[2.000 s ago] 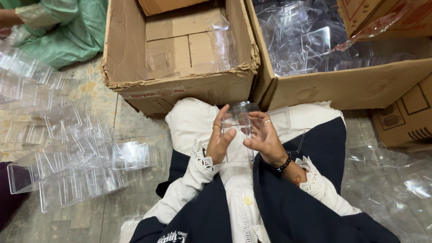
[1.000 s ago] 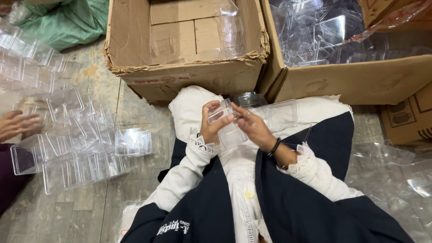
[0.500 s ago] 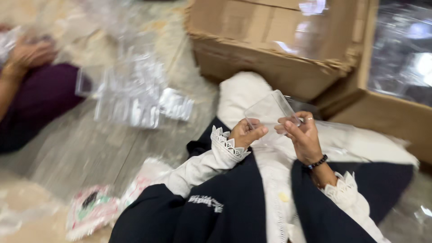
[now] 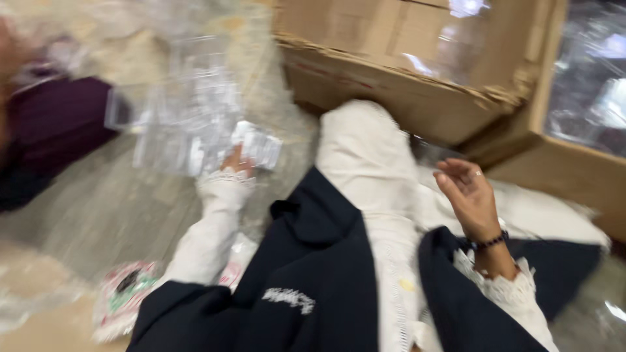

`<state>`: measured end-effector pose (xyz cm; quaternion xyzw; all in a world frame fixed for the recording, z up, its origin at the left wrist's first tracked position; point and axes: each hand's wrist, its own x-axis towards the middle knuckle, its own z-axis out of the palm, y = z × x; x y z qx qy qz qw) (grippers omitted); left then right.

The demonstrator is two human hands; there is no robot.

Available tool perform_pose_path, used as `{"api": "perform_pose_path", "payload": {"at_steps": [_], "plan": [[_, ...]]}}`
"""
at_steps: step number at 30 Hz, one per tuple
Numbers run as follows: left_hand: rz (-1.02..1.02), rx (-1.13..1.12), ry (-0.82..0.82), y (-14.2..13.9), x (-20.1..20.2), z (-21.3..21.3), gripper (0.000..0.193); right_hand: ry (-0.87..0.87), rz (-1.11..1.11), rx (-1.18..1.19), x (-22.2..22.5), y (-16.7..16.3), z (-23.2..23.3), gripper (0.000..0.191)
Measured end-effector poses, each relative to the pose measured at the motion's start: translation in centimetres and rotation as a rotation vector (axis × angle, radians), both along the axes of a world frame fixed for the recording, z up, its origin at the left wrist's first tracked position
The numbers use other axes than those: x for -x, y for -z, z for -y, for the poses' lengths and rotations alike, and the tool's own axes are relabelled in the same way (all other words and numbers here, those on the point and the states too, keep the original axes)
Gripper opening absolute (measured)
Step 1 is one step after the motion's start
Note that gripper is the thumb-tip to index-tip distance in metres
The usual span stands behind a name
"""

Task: The person sits on the floor and folds clear plastic boxes, snapping the side panels and lids together by hand. They take flat or folded plastic pieces from a cardboard box, press the edges to form each box, and set finished boxes in a pile beside them.

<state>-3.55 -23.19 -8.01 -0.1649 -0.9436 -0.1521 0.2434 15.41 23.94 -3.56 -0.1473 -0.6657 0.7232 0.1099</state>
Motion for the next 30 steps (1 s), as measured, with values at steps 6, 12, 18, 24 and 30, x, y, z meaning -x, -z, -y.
{"api": "perform_pose_path", "payload": {"at_steps": [6, 12, 18, 24, 30], "plan": [[0.533, 0.725, -0.097, 1.0, 3.5, -0.7, 0.062, 0.332, -0.072, -0.521, -3.6, -1.0, -7.0, 0.028], [0.344, 0.297, -0.137, 4.3, -1.5, -0.8, 0.080, 0.110, -0.031, -1.153, -0.7, 2.2, -7.5, 0.029], [0.487, -0.837, 0.381, 3.0, -9.7, -10.4, 0.067, -0.236, 0.467, -1.337, 3.4, 7.5, -3.3, 0.020], [0.803, -0.955, 0.811, 0.1, -9.5, -23.1, 0.117, -0.189, -0.040, -0.088, -0.4, 1.2, 3.7, 0.016], [1.466, -1.588, 0.882, -1.5, -7.4, -28.1, 0.110, -0.119, -0.115, -0.438, -1.6, -0.1, -1.1, 0.042]]}}
